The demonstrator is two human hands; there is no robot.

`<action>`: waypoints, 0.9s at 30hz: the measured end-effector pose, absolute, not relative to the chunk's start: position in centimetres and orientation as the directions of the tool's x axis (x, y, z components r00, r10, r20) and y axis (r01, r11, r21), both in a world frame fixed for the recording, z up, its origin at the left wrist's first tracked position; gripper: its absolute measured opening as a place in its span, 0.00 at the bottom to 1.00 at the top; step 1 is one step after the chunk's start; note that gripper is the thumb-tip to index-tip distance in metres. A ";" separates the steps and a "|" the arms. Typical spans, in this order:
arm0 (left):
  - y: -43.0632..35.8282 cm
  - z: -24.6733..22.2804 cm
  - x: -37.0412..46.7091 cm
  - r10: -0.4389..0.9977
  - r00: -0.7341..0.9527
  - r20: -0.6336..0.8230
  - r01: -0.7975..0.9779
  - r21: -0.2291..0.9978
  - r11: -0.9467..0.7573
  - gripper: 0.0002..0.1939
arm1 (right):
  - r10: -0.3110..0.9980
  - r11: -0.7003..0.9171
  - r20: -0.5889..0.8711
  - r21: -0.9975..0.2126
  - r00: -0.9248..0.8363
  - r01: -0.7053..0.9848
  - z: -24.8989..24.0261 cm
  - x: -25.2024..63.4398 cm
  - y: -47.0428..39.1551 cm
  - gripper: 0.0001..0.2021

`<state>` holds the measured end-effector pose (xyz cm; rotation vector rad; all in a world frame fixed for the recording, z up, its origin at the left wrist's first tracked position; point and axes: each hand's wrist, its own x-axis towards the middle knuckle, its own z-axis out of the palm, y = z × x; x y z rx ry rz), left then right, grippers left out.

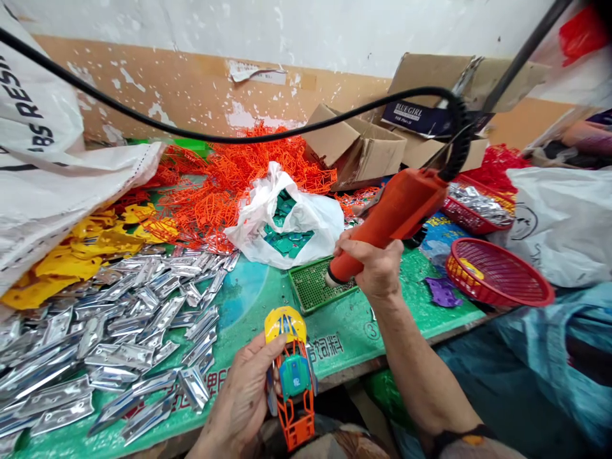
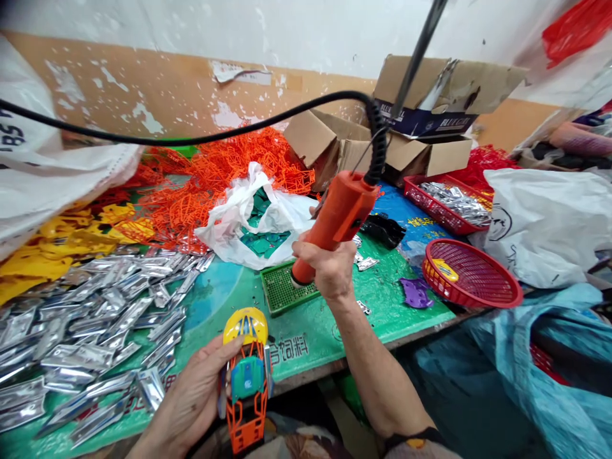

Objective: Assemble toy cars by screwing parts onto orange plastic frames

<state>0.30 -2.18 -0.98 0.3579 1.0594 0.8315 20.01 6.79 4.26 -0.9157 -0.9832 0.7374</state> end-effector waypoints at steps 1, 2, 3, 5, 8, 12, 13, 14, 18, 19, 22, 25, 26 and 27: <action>-2.2 -1.0 0.3 0.753 0.223 -0.619 -0.432 0.630 0.646 0.20 | 0.852 0.443 0.368 -0.886 0.372 -0.138 4.9 19.9 6.5 0.09; -2.2 -1.1 0.4 0.759 0.216 -0.614 -0.438 0.634 0.638 0.20 | 0.855 0.452 0.372 -0.876 0.361 -0.167 5.5 19.8 6.1 0.10; -2.1 -1.2 0.4 0.762 0.211 -0.612 -0.445 0.634 0.632 0.20 | 0.860 0.457 0.373 -0.867 0.347 -0.199 6.1 19.6 5.7 0.11; -2.2 -1.3 0.5 0.764 0.212 -0.610 -0.459 0.628 0.629 0.20 | 0.877 0.453 0.371 -0.851 0.306 -0.266 7.3 19.0 4.6 0.12; -2.2 -1.4 0.5 0.759 0.234 -0.607 -0.473 0.611 0.634 0.18 | 0.909 0.413 0.354 -0.836 0.219 -0.360 8.3 17.8 2.9 0.13; -2.3 -1.4 0.4 0.756 0.245 -0.607 -0.470 0.608 0.640 0.16 | 0.927 0.376 0.345 -0.838 0.149 -0.395 8.1 16.6 1.5 0.16; -2.3 -1.3 0.4 0.755 0.242 -0.609 -0.468 0.608 0.641 0.16 | 0.928 0.373 0.344 -0.844 0.145 -0.385 7.9 16.4 1.3 0.16; -2.3 -1.2 0.4 0.754 0.239 -0.612 -0.468 0.607 0.642 0.16 | 0.929 0.371 0.343 -0.851 0.143 -0.372 7.7 16.2 1.2 0.16; -2.3 -1.0 0.4 0.758 0.230 -0.611 -0.483 0.604 0.634 0.16 | 0.936 0.351 0.324 -0.881 0.137 -0.317 6.8 16.1 1.1 0.16; -2.3 -0.9 0.4 0.759 0.232 -0.608 -0.487 0.603 0.632 0.16 | 0.938 0.346 0.321 -0.884 0.132 -0.314 6.6 16.1 1.2 0.17; -2.4 -0.9 0.4 0.760 0.236 -0.605 -0.493 0.600 0.630 0.17 | 0.939 0.344 0.323 -0.882 0.120 -0.323 6.2 16.1 1.2 0.18; -2.4 -0.9 0.4 0.756 0.243 -0.608 -0.496 0.593 0.635 0.17 | 0.937 0.349 0.331 -0.884 0.112 -0.312 6.1 16.1 1.1 0.17; -2.4 -0.8 0.4 0.756 0.246 -0.607 -0.496 0.591 0.636 0.17 | 0.937 0.349 0.332 -0.886 0.110 -0.304 6.0 16.2 1.1 0.17; -2.4 -0.8 0.4 0.756 0.247 -0.606 -0.495 0.591 0.637 0.17 | 0.937 0.348 0.331 -0.889 0.109 -0.297 6.0 16.2 1.1 0.16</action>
